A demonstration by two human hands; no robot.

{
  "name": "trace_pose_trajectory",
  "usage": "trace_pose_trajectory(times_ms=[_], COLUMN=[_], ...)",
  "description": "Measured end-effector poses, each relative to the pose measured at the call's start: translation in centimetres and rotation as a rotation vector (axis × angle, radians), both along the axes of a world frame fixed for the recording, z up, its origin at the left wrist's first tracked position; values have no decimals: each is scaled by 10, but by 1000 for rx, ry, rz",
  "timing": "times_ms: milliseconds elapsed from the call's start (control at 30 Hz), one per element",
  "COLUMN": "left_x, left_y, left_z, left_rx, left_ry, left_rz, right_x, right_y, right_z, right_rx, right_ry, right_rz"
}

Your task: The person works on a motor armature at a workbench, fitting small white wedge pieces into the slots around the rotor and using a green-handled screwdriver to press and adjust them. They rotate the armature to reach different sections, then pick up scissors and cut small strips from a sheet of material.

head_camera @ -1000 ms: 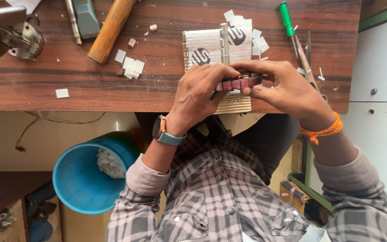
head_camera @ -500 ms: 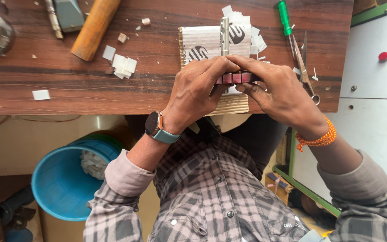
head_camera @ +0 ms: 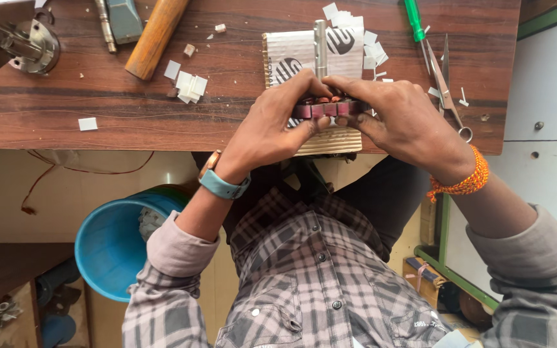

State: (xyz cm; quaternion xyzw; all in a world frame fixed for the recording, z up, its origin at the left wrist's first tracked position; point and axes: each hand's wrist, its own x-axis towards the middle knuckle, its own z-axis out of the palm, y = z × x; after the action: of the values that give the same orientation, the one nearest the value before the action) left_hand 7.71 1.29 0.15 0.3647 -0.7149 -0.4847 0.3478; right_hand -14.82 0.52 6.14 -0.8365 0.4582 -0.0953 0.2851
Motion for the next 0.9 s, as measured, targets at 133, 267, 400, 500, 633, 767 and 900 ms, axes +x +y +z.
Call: trace_pose_trajectory(times_ms=[133,267,400,500,633,767,900], left_x=[5,3,-4,-10,-15,-14,-15], left_y=[-3,-2,3,6,8,4,4], left_z=[2,7,16,21,20,17,20], left_rx=[127,103,65,-57,-241,-261,-274], left_ry=[30,61,-61,-191,-293,-320,-379], left_rz=[-50,-5,103,160,217,224,239], right_x=[-1,0,1,-2,-6,-7,-14], right_y=[-2,-8,-16,-19,-24,-28,-34], right_z=[0,4,6,5,-3,-12,-20], right_rx=[29,-96,94,141,-21,11,16], right_ry=[6,-35,77,118,-67,-113,-195], right_rz=[6,66,-15,-27,44,17,60])
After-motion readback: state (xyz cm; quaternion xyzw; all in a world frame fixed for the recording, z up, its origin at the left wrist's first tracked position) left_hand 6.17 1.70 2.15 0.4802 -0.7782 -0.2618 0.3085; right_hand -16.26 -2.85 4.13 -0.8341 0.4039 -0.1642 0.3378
